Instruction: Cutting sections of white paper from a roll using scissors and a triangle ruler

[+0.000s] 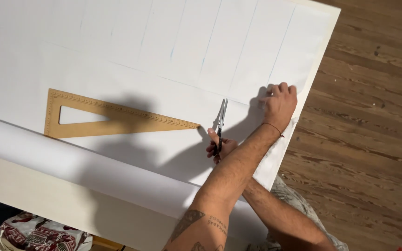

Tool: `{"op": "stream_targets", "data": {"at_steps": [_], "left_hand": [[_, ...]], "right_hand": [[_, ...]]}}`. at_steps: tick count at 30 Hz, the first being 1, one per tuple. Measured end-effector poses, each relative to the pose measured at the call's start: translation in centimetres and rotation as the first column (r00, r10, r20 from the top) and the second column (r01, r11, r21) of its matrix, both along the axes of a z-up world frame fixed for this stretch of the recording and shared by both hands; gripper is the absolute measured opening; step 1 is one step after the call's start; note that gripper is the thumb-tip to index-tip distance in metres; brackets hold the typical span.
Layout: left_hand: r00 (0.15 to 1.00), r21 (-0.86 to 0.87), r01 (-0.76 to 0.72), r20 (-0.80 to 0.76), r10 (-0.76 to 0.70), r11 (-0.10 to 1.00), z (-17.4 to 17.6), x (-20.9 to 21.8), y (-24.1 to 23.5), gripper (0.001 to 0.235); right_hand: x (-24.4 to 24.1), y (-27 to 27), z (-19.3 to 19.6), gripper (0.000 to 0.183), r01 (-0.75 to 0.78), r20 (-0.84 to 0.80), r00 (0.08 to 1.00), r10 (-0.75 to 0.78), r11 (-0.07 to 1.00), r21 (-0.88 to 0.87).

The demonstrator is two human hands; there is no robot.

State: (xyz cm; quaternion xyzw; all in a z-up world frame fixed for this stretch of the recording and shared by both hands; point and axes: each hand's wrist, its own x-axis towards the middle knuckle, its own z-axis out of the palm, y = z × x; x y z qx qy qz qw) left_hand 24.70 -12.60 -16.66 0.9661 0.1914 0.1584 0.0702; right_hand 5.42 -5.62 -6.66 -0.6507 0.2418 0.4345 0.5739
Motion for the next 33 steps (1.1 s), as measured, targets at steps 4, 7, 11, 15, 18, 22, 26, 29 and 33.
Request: {"op": "stream_targets", "data": {"at_steps": [4,7,11,15,18,22,26,29,33], "left_hand": [[0.996,0.042,-0.072,0.057,0.069,0.997,1.8,0.9,-1.0,0.017],[0.994,0.081,-0.073,0.091,0.065,0.994,2.2,3.0,-0.4,0.019],[0.995,0.102,-0.083,0.058,0.077,0.991,5.5,3.2,-0.6,0.02],[0.995,0.098,-0.1,0.019,0.099,0.99,5.0,4.0,-1.3,0.021],[0.997,0.115,-0.079,-0.001,0.08,0.99,6.0,3.4,-0.9,0.018],[0.997,0.091,-0.072,-0.006,0.072,0.993,2.9,3.8,-2.2,0.019],[0.996,0.051,-0.085,0.018,0.084,0.995,3.0,3.5,-2.4,0.024],[0.996,0.046,-0.088,0.026,0.087,0.995,2.2,3.4,-2.7,0.025],[0.997,0.035,-0.074,0.039,0.073,0.997,2.7,3.3,-2.3,0.024]], "right_hand": [[-1.5,-1.8,-0.1,0.065,-0.006,-0.017,1.0,0.006,0.999,-0.043],[-1.5,-1.3,-0.2,0.064,-0.019,0.003,1.0,0.019,0.999,-0.029],[-1.0,-0.7,-0.4,0.064,-0.026,0.003,1.0,0.026,0.999,-0.048],[-0.9,-0.9,-0.4,0.064,-0.037,0.002,0.999,0.037,0.998,-0.055],[-0.7,-1.3,-0.5,0.064,-0.045,-0.002,0.999,0.045,0.997,-0.061],[-0.2,-0.7,-0.5,0.063,-0.051,0.003,0.999,0.052,0.996,-0.07],[1.2,1.6,-0.8,0.063,-0.058,0.004,0.998,0.058,0.995,-0.076],[0.8,1.7,-0.7,0.063,-0.061,0.004,0.998,0.061,0.995,-0.085],[0.5,1.8,-0.6,0.063,-0.059,0.007,0.998,0.06,0.995,-0.085]]}}
